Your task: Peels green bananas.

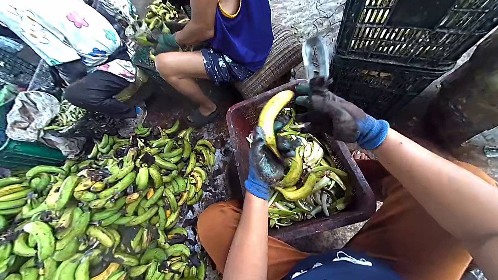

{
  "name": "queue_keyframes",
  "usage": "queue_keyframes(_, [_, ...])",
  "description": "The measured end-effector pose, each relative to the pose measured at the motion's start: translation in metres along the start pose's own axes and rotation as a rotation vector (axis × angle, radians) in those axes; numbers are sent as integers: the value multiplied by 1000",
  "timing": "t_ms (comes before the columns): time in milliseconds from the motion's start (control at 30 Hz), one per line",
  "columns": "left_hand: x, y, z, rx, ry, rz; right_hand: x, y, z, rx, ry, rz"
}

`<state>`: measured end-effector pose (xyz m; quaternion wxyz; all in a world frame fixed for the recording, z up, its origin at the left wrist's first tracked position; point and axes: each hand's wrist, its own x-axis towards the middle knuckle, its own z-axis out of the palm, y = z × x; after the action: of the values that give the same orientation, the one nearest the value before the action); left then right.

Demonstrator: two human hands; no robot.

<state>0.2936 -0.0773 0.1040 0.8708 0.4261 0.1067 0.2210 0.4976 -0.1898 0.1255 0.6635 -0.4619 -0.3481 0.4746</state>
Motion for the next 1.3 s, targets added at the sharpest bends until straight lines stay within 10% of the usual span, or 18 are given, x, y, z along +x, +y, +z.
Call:
queue_keyframes(167, [-3,21,28,771,109,-292,3,-14,15,-84,38,-166])
queue_keyframes(367, [-1,54,31,1536,182,-159,0,-14,46,-437,-63,-159])
queue_keyframes(767, [40,57,-8,868,648,357,1,-13,59,-455,159,-248])
queue_keyframes(967, [28,70,2,349,259,444,12,44,42,-688,-127,590])
queue_keyframes(1300, [29,75,-12,573,420,443,-3,3,41,-1083,-115,-417])
